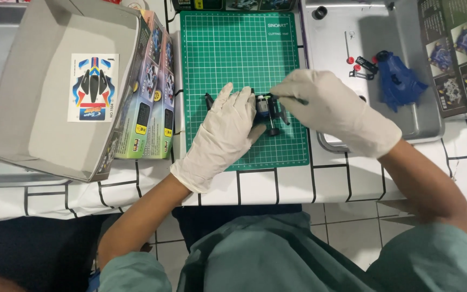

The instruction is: Assembling a mini 4WD toy car by installing the motor, gears, and batteries into the chassis.

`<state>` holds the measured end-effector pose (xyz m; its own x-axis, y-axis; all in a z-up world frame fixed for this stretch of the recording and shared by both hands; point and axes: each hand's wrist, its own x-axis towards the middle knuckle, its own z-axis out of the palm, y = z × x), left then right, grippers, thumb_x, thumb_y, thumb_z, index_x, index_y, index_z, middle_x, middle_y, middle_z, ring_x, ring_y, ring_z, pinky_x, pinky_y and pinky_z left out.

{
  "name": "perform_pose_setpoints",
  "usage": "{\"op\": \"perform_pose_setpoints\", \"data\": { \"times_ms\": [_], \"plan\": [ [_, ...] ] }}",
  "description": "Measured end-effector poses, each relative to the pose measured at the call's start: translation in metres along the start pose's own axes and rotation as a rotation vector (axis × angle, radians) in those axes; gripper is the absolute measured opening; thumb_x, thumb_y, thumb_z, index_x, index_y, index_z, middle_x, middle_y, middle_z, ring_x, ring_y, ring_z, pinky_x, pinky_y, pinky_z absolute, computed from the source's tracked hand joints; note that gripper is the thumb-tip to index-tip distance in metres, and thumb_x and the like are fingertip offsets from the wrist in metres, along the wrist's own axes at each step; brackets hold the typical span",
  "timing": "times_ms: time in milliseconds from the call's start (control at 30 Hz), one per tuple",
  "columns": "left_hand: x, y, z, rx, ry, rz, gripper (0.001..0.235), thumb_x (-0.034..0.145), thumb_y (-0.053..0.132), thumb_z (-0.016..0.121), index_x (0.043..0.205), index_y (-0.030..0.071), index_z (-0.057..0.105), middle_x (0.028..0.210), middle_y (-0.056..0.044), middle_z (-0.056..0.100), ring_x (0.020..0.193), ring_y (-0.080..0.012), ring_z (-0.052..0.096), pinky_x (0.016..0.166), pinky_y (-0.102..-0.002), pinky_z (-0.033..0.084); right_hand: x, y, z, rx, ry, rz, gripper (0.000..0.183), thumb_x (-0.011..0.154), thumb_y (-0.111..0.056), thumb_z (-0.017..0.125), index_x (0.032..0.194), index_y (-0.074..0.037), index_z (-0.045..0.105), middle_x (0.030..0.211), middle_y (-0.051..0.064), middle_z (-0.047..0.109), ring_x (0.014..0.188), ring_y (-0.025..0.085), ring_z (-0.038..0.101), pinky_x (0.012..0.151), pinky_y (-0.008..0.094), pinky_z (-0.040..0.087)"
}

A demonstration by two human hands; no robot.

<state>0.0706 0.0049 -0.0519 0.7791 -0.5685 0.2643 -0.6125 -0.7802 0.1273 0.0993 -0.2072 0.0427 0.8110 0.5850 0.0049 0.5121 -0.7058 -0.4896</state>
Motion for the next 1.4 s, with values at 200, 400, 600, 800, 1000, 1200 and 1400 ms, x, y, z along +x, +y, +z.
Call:
{"op": "perform_pose_setpoints", "data": {
  "times_ms": [200, 400, 600, 800, 1000, 1200, 1400],
  "plan": [
    [0.019, -0.007, 0.007, 0.042, 0.061, 0.058, 0.049, 0.104, 0.034, 0.06, 0.139, 0.001, 0.052, 0.129, -0.019, 0.061, 0.123, -0.0313, 0.065, 0.125, -0.051, 0.024, -0.055, -0.014, 0.039, -0.156, -0.152, 0.256, 0.031, 0.105, -0.029, 0.055, 0.124, -0.012, 0.071, 0.097, 0.008, 0.075, 0.075, 0.022, 0.077, 0.062, 0.032, 0.064],
    [0.037, -0.017, 0.029, -0.025, 0.027, 0.147, 0.038, 0.098, 0.02, 0.067, 0.134, 0.01, 0.06, 0.115, -0.012, 0.069, 0.12, -0.0307, 0.066, 0.124, -0.057, 0.022, -0.071, 0.015, 0.097, -0.624, 0.068, 0.011, 0.033, 0.104, -0.033, 0.056, 0.132, -0.017, 0.063, 0.079, -0.005, 0.066, 0.062, 0.007, 0.07, 0.049, 0.022, 0.056],
    [0.042, -0.02, 0.027, -0.056, -0.092, 0.145, 0.032, 0.093, 0.019, 0.071, 0.125, 0.016, 0.068, 0.11, -0.005, 0.073, 0.119, -0.025, 0.065, 0.126, -0.058, 0.017, -0.073, 0.025, 0.106, -0.575, 0.112, 0.023, 0.022, 0.104, -0.029, 0.057, 0.123, -0.018, 0.062, 0.079, -0.01, 0.06, 0.064, 0.005, 0.066, 0.053, 0.017, 0.053],
    [0.044, -0.026, 0.033, -0.071, -0.127, 0.131, 0.034, 0.094, 0.023, 0.072, 0.127, 0.018, 0.069, 0.111, -0.004, 0.074, 0.122, -0.0248, 0.063, 0.127, -0.058, 0.01, -0.073, 0.032, 0.114, -0.521, 0.157, 0.029, 0.025, 0.103, -0.032, 0.06, 0.123, -0.017, 0.058, 0.08, -0.012, 0.055, 0.066, 0.005, 0.064, 0.056, 0.02, 0.053],
    [0.045, -0.025, 0.022, -0.125, -0.18, 0.099, 0.032, 0.093, 0.027, 0.073, 0.123, 0.017, 0.071, 0.107, -0.004, 0.076, 0.121, -0.0242, 0.063, 0.127, -0.058, 0.008, -0.072, 0.039, 0.124, -0.469, 0.153, 0.032, 0.023, 0.105, -0.03, 0.057, 0.123, -0.015, 0.058, 0.078, -0.011, 0.055, 0.064, 0.006, 0.063, 0.055, 0.021, 0.053],
    [0.048, -0.022, 0.003, -0.194, -0.208, 0.072, 0.018, 0.093, 0.028, 0.072, 0.107, 0.016, 0.073, 0.097, -0.006, 0.076, 0.12, -0.028, 0.066, 0.126, -0.059, 0.011, -0.072, 0.036, 0.122, -0.327, 0.082, 0.116, 0.02, 0.106, -0.027, 0.053, 0.123, -0.017, 0.055, 0.084, -0.011, 0.058, 0.072, 0.009, 0.069, 0.065, 0.026, 0.057],
    [0.048, -0.025, 0.002, -0.185, -0.247, 0.069, 0.016, 0.088, 0.03, 0.076, 0.098, 0.018, 0.071, 0.096, -0.007, 0.076, 0.121, -0.0282, 0.066, 0.127, -0.057, 0.012, -0.072, 0.038, 0.119, -0.349, 0.141, 0.171, 0.022, 0.105, -0.033, 0.057, 0.124, -0.023, 0.054, 0.083, -0.016, 0.059, 0.07, 0.002, 0.069, 0.061, 0.019, 0.057]
  ]
}}
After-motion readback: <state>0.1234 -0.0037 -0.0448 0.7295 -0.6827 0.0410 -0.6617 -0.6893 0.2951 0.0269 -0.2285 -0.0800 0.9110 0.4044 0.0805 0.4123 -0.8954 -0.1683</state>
